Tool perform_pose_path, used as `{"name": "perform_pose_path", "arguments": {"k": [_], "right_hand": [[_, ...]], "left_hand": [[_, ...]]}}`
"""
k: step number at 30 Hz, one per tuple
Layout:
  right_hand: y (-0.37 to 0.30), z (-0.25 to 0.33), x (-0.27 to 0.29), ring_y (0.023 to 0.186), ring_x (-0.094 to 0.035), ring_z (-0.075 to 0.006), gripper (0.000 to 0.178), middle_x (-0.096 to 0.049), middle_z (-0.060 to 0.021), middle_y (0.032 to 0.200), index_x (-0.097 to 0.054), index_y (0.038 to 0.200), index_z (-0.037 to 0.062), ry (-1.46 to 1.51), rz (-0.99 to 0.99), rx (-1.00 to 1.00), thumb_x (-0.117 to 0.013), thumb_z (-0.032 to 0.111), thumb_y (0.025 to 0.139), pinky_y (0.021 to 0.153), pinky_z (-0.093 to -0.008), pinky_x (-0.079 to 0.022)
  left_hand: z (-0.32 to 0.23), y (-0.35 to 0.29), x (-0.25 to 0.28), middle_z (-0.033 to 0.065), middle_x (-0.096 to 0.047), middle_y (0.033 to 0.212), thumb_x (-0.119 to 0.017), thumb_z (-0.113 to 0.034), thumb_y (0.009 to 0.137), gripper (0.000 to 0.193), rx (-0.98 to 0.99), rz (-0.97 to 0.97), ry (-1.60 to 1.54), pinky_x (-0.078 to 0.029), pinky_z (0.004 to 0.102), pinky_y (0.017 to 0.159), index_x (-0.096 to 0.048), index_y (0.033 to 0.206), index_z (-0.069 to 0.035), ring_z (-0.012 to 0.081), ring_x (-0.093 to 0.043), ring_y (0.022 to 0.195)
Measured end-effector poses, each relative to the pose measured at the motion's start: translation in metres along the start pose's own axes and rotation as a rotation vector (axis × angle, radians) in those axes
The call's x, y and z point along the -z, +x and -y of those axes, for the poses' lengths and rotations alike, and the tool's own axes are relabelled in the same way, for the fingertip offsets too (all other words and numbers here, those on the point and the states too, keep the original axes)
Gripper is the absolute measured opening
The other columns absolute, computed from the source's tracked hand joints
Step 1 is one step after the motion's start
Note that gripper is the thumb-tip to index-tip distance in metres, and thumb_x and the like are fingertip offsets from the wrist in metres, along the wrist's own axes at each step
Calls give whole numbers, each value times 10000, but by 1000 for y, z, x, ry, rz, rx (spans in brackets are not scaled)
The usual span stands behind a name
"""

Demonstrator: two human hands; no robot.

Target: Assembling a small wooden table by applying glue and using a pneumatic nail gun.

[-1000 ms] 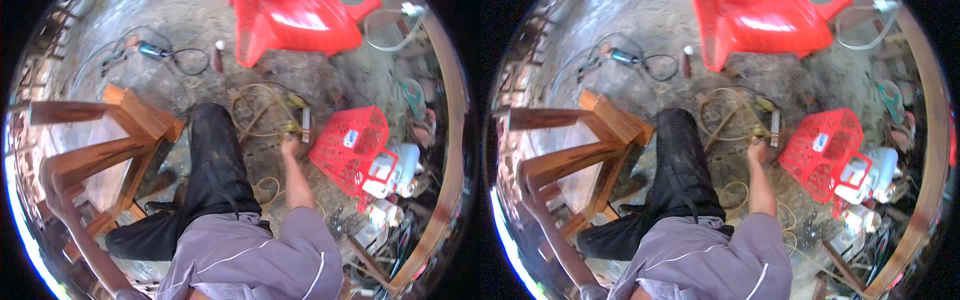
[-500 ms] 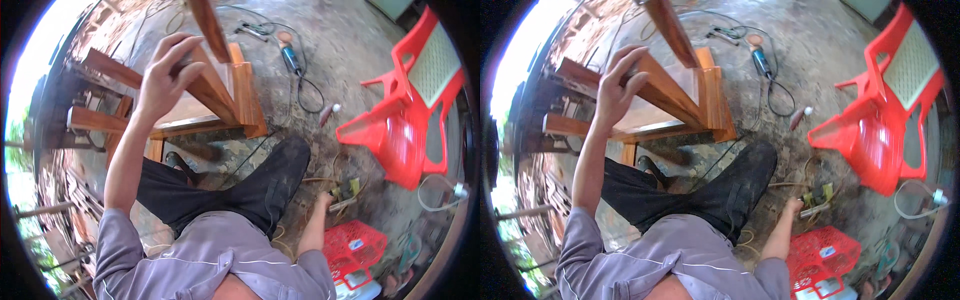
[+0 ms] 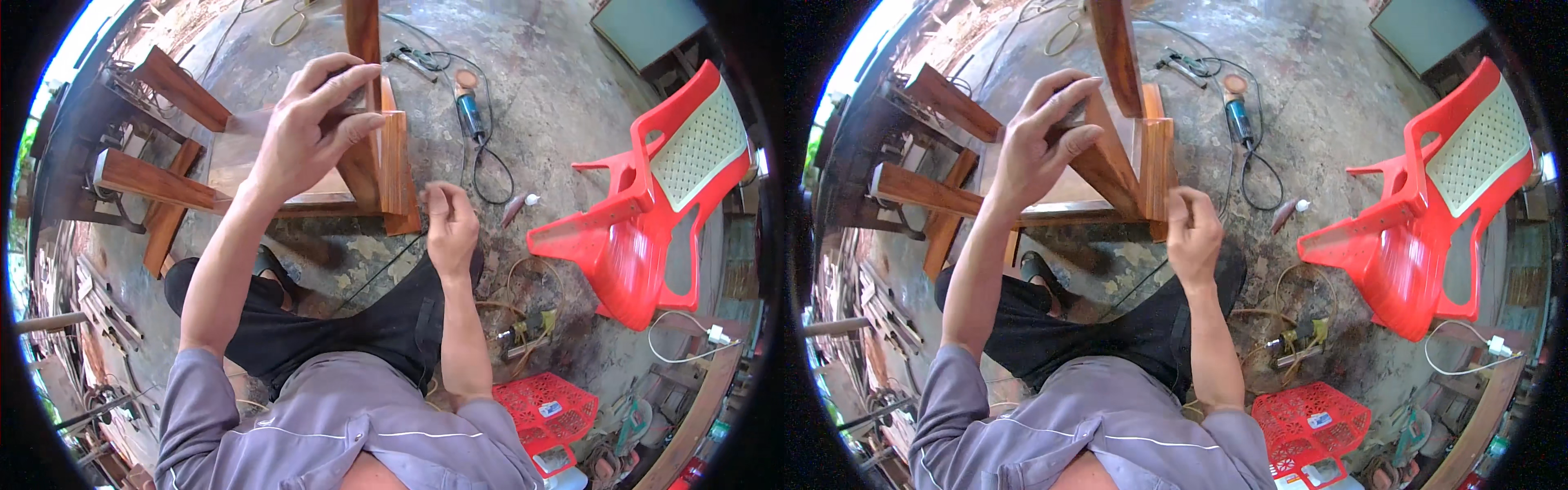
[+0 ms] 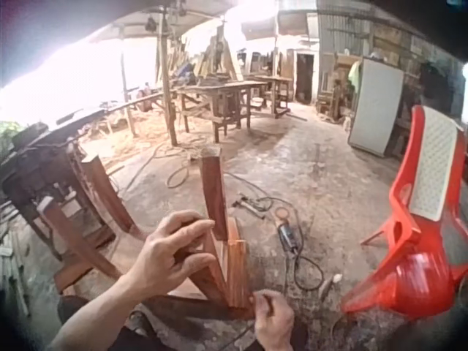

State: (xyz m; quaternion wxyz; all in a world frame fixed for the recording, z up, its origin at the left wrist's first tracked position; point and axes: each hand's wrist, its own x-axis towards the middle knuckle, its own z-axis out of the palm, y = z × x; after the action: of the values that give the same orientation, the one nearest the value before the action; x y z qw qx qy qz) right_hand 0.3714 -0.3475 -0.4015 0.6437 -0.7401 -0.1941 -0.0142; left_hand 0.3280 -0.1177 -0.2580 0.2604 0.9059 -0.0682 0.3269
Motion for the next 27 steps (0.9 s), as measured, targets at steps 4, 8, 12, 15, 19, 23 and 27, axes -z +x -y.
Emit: {"name": "perform_pose_path", "arguments": {"k": [4, 8, 12, 15, 19, 23, 27], "right_hand": [[41, 76, -29, 986, -679, -281, 326, -691, -175, 1117, -654, 1188, 7, 27, 102, 236, -638, 295, 1036, 877, -376, -522], [85, 130, -66, 1091, -650, -365, 385, -667, -214, 1178, -644, 1218, -12, -76, 170, 400, -659, 315, 1016, 965, -428, -498], [109, 160, -85, 1055, -661, -406, 363, -683, -228, 1095, -658, 1189, -29, -401, 290, 408, -690, 270, 985, 944, -449, -509], [112, 168, -89, 758, -638, -146, 204, -662, -115, 923, -639, 1056, -25, -192, 415, 39, -637, 165, 984, 679, -307, -501], [109, 167, -93, 750, -598, -128, 216, -641, -95, 923, -618, 1048, -20, -302, 349, 53, -465, 131, 1024, 702, -290, -491], [111, 172, -101, 868, -620, -203, 268, -667, -110, 946, -623, 1027, -21, -330, 315, 37, -477, 201, 1056, 887, -339, -488], [128, 192, -107, 886, -651, -231, 331, -691, -118, 909, -643, 959, -25, -552, 298, -381, -566, 283, 1053, 870, -372, -497]], "left_hand": [[8, -3, -4, 172, -596, 1338, -723, -193, 937, 442, 13, -40, -68, -463, 448, 1053, -648, 1350, -55, 361, -562, 1246], [3, -11, 0, 295, -457, 1488, -619, -142, 983, 642, 120, -88, -267, -400, 475, 1147, -359, 1542, 38, 454, -449, 1395], [4, -51, 61, 314, -306, 1612, -717, -96, 905, 785, 88, 59, -234, -361, 473, 1205, -322, 1578, -9, 445, -369, 1481], [49, -82, 154, 245, -425, 1584, -777, -39, 854, 623, 185, 104, 268, -409, 456, 1174, -564, 1439, -31, 402, -452, 1448], [135, -95, 262, 174, -646, 1379, -712, -145, 956, 420, 464, -138, 650, -489, 407, 1072, -636, 1349, -17, 302, -609, 1306], [191, -91, 302, 154, -649, 1380, -704, -332, 970, 437, 1006, 231, 824, -505, 426, 1034, -667, 1300, -47, 310, -648, 1217], [190, -100, 304, 97, -716, 1111, -725, -233, 914, 226, 821, 110, 765, -549, 401, 878, -722, 1078, -77, 310, -655, 1034]]}}
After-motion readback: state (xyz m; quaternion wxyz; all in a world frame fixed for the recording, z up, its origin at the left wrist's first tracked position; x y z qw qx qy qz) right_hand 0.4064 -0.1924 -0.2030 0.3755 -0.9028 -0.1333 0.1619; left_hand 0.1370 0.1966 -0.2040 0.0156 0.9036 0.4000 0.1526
